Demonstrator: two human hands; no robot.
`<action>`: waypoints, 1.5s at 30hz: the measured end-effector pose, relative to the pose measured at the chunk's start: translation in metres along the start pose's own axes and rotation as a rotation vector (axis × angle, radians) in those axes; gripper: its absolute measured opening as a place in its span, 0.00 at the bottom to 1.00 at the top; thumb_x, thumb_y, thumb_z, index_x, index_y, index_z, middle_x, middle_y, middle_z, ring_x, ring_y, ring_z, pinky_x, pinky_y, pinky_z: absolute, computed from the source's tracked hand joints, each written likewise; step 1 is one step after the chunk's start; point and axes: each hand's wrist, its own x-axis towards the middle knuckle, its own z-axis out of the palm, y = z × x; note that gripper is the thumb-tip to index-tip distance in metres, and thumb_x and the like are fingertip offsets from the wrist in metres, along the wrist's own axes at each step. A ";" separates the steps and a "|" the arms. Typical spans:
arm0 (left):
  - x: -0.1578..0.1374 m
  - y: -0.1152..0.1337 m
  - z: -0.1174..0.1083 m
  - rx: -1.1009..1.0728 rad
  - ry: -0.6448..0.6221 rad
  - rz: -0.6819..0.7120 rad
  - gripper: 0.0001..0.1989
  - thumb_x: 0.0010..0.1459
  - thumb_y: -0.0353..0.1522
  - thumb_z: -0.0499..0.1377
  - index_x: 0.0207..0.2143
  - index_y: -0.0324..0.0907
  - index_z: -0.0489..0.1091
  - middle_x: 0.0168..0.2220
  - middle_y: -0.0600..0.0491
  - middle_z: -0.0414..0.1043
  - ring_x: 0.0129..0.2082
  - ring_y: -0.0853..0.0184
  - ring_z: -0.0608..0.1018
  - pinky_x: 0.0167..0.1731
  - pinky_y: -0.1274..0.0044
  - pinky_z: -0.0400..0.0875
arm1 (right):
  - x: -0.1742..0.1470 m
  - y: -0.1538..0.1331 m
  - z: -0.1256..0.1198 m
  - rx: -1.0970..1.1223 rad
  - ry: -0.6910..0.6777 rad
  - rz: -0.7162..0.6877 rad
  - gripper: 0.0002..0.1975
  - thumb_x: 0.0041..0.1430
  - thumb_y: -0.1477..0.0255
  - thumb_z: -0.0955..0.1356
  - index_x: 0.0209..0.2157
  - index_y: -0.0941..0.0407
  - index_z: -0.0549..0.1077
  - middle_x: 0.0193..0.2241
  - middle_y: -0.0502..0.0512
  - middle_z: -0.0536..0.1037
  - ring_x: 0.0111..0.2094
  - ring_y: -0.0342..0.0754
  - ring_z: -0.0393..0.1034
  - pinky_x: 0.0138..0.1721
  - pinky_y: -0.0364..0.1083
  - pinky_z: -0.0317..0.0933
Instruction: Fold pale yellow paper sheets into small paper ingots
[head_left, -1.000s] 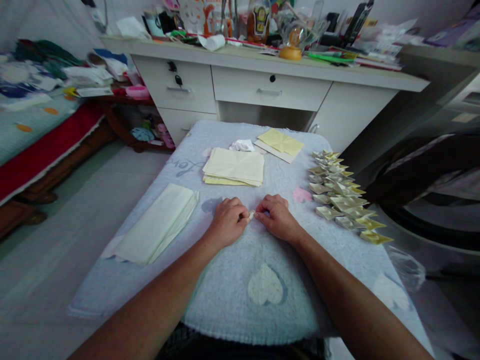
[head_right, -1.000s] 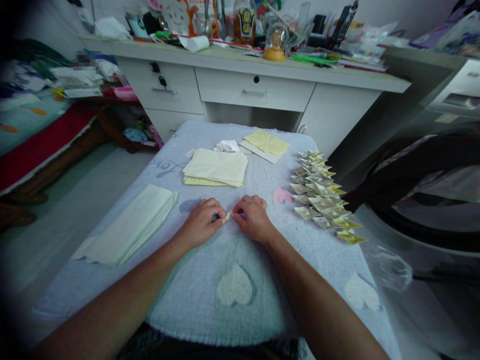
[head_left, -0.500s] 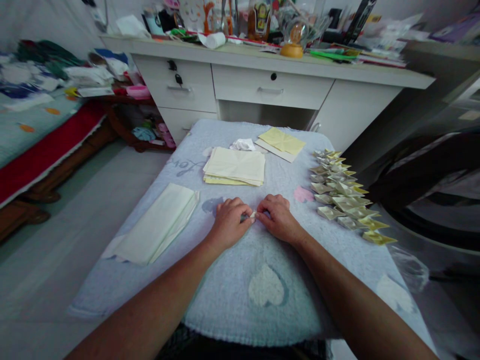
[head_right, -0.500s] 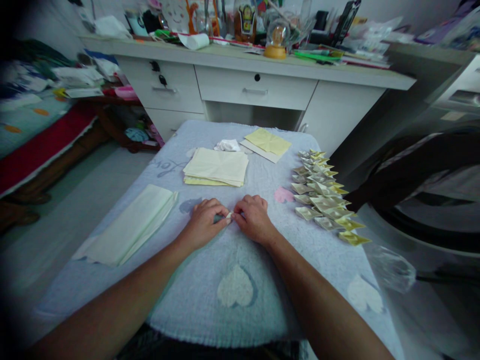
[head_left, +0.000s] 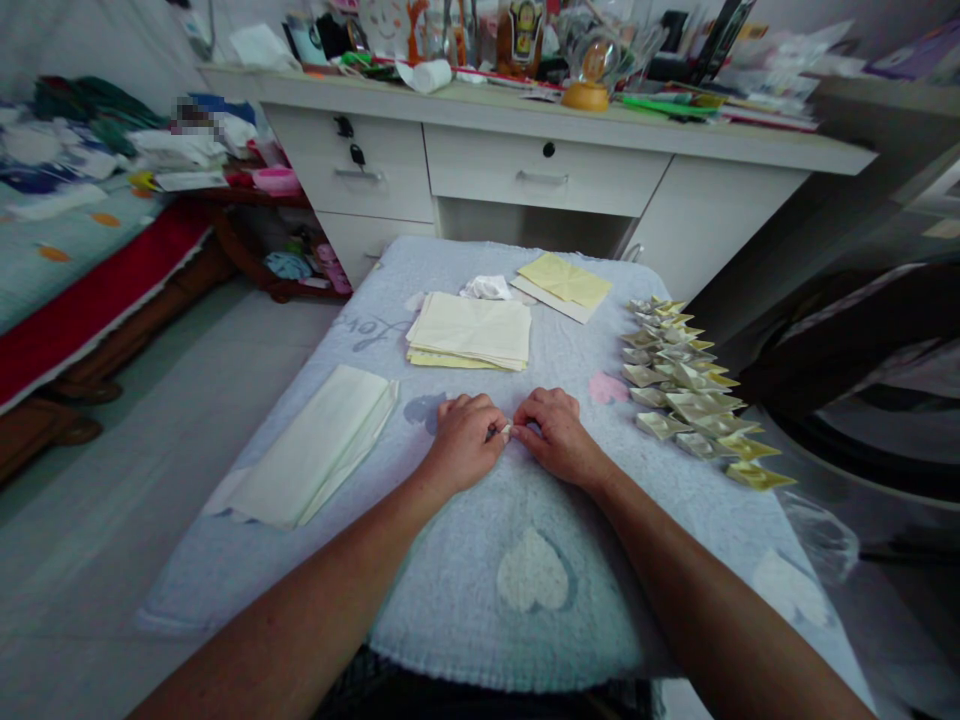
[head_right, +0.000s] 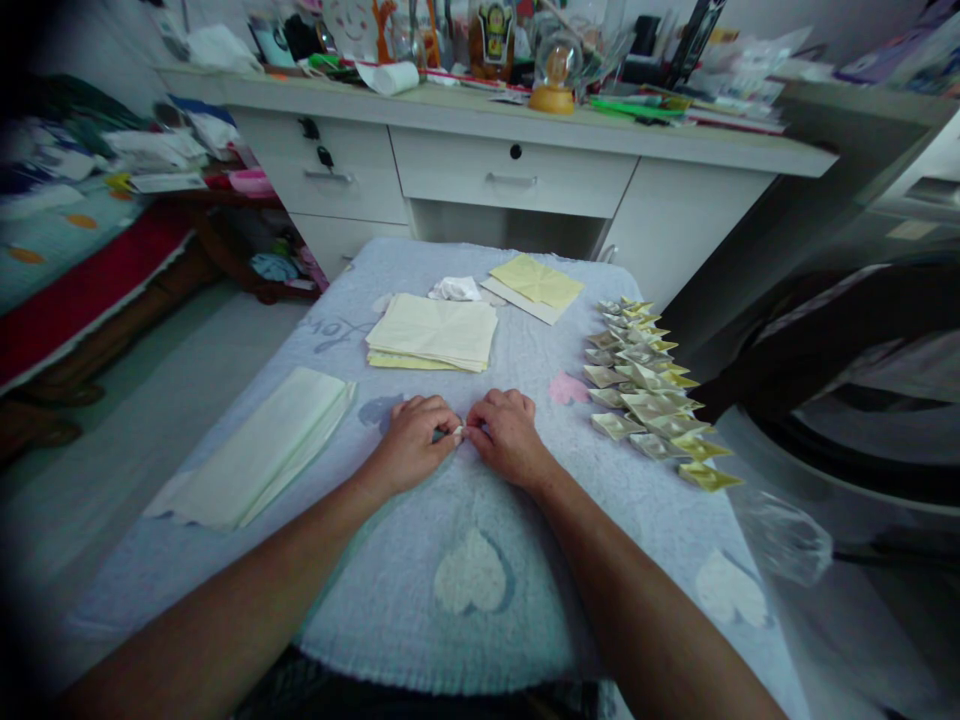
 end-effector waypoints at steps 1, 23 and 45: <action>0.000 0.000 0.000 0.006 0.001 0.002 0.05 0.55 0.31 0.58 0.27 0.43 0.72 0.34 0.54 0.72 0.40 0.62 0.71 0.44 0.67 0.57 | 0.000 0.000 0.000 -0.001 0.000 0.001 0.05 0.60 0.70 0.67 0.32 0.55 0.74 0.33 0.54 0.71 0.40 0.51 0.60 0.44 0.50 0.49; -0.006 -0.001 -0.002 0.041 0.046 -0.080 0.08 0.55 0.35 0.59 0.24 0.43 0.72 0.32 0.54 0.71 0.40 0.62 0.70 0.41 0.69 0.55 | 0.001 -0.003 0.003 -0.027 0.038 0.089 0.06 0.58 0.67 0.68 0.35 0.55 0.72 0.36 0.55 0.70 0.41 0.53 0.60 0.44 0.51 0.50; -0.003 0.001 -0.002 0.028 0.060 -0.138 0.05 0.51 0.36 0.63 0.31 0.46 0.73 0.38 0.53 0.71 0.44 0.58 0.69 0.43 0.66 0.57 | 0.000 0.000 0.001 -0.037 -0.019 0.042 0.06 0.60 0.68 0.67 0.37 0.54 0.73 0.37 0.55 0.70 0.42 0.52 0.59 0.46 0.51 0.51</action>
